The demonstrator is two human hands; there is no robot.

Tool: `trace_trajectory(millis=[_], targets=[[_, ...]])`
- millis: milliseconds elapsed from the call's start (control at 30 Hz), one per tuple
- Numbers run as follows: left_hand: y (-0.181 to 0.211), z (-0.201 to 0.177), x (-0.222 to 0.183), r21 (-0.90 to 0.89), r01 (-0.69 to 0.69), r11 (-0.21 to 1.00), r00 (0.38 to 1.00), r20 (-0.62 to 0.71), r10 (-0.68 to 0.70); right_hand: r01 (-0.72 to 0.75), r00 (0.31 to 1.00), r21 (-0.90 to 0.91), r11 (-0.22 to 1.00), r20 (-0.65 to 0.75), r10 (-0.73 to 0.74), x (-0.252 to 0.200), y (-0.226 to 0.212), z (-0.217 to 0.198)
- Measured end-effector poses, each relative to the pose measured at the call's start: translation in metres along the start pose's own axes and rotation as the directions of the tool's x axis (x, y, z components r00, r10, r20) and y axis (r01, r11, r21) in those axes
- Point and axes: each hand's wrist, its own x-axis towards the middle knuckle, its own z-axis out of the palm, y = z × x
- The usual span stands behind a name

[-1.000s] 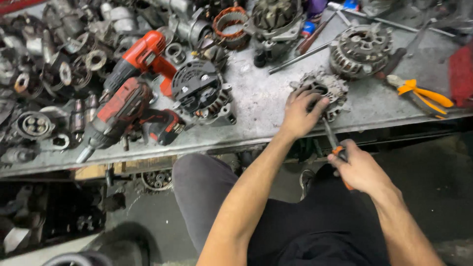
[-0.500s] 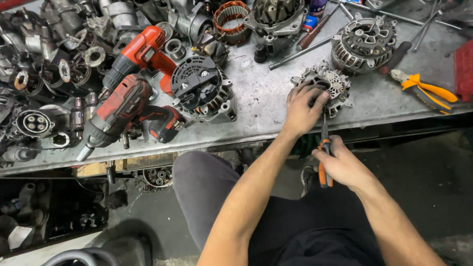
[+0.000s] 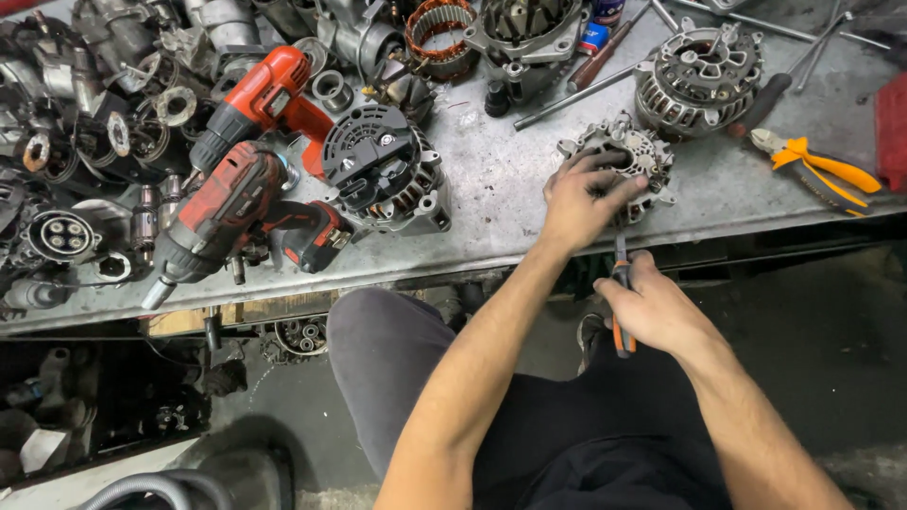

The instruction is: Disassembling an automotive alternator to remove the stator and inspect internal components.

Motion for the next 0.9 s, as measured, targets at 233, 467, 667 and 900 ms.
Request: trace_trajectory(millis=[233, 467, 667, 900], targets=[[-0.014, -0.016, 0.001, -0.082, -0.135, 0.987, 0.986, 0.087, 0.142, 0.044, 0.999, 0.051, 0.998, 0.010, -0.045, 0.011, 0.015, 0.000], [-0.021, -0.008, 0.000, -0.034, -0.193, 0.981, 0.978, 0.068, 0.195, 0.070, 0.997, 0.018, 0.997, -0.013, -0.070, 0.015, 0.012, 0.000], [-0.012, -0.003, -0.002, -0.003, -0.134, 0.991, 0.991, 0.017, 0.134, 0.038, 0.999, 0.042, 0.998, -0.015, -0.038, 0.006, -0.001, -0.002], [-0.024, -0.001, 0.000, -0.076, -0.169, 0.983, 0.985, 0.017, 0.171, -0.064, 0.998, 0.004, 0.998, 0.017, 0.064, -0.005, -0.015, -0.009]])
